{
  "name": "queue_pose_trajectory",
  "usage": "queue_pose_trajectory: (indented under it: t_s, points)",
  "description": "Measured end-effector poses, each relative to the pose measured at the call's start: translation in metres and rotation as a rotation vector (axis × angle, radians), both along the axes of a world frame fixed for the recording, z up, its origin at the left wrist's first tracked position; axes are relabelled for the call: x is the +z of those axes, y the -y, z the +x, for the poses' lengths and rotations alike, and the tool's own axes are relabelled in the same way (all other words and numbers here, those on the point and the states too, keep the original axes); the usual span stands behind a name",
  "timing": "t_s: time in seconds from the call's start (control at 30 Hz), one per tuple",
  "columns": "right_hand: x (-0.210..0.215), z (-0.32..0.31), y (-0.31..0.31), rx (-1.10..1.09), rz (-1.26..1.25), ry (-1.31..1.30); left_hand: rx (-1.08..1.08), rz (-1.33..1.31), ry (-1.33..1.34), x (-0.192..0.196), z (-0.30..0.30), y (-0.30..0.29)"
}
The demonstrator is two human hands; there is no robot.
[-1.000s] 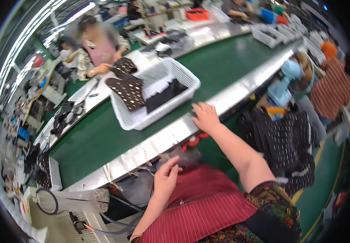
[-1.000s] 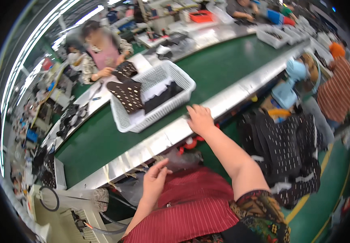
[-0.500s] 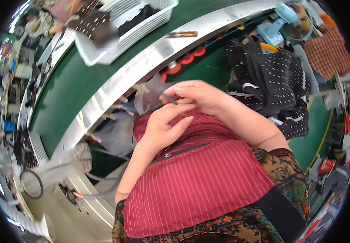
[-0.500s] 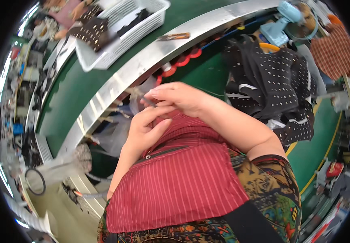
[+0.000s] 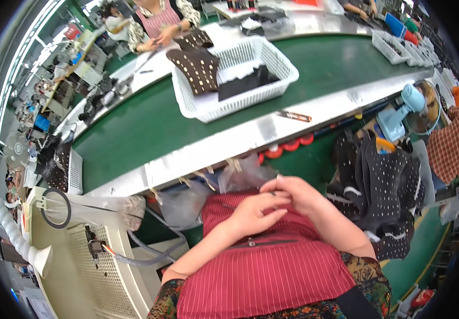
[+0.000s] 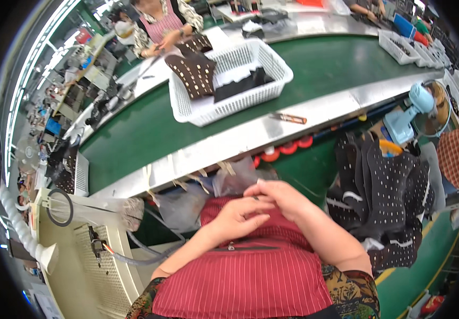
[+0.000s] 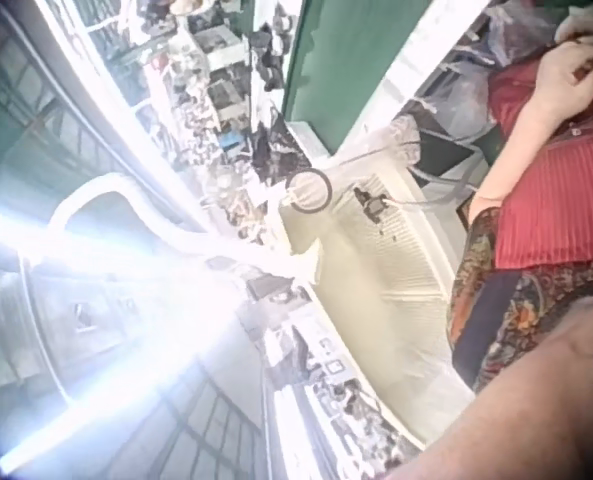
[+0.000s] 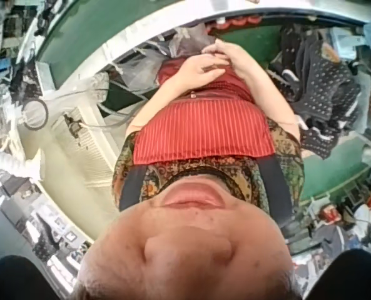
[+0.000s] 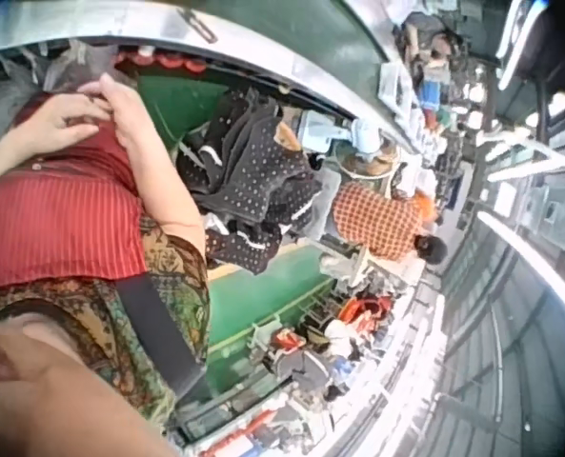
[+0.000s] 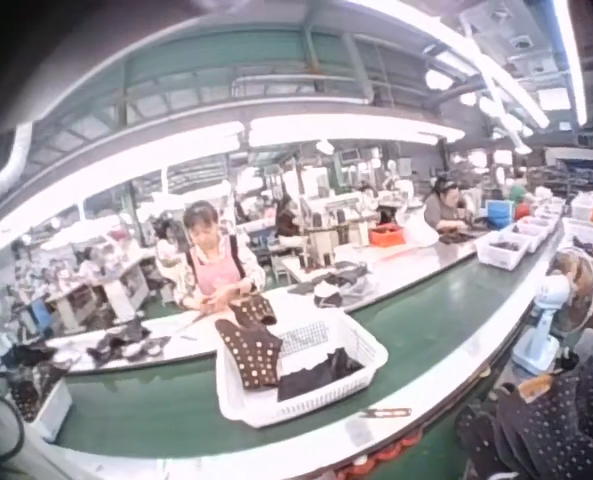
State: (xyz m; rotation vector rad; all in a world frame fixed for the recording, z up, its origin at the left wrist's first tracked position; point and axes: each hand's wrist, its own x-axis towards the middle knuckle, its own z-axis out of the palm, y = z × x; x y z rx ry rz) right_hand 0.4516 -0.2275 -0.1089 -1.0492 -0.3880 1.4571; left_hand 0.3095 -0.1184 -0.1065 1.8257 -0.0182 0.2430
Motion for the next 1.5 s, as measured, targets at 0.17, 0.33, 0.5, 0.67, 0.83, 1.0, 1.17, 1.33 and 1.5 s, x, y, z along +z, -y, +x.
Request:
queue_pose_trajectory:
  t_s: [0.17,0.33,0.5,0.67,0.83,1.0,1.17,1.33,1.5]
  points:
    - [0.006,0.008,-0.003,0.02,0.11,0.278,-0.058,0.172,-0.055,0.01,0.012,-0.006]
    - [-0.002,0.014,0.001,-0.135,0.16,0.015,-0.072,0.089,-0.142,0.001,0.013,0.002]
    - [-0.011,0.027,0.036,-0.466,0.202,-0.04,-0.176,-0.117,-0.274,-0.018,0.012,0.005]
    - [-0.006,0.041,0.094,-0.761,0.126,0.259,-0.201,-0.111,-0.432,-0.027,0.026,0.011]
    - [-0.008,0.042,0.169,-0.678,-0.127,0.531,-0.283,-0.057,-0.639,-0.055,0.035,0.008]
    - [-0.044,0.008,0.243,-0.361,-0.633,1.348,-0.307,-0.055,-0.65,-0.073,0.051,0.013]
    - [0.011,0.041,0.304,-0.893,-0.663,0.573,-0.172,0.079,-0.598,-0.076,0.054,0.01]
    - [-0.094,0.082,0.491,-1.508,-1.347,1.07,0.006,0.089,-0.518,-0.07,0.055,-0.014]
    - [-0.094,0.085,0.528,-1.119,-2.028,0.766,0.204,0.003,-0.551,-0.062,0.034,-0.031]
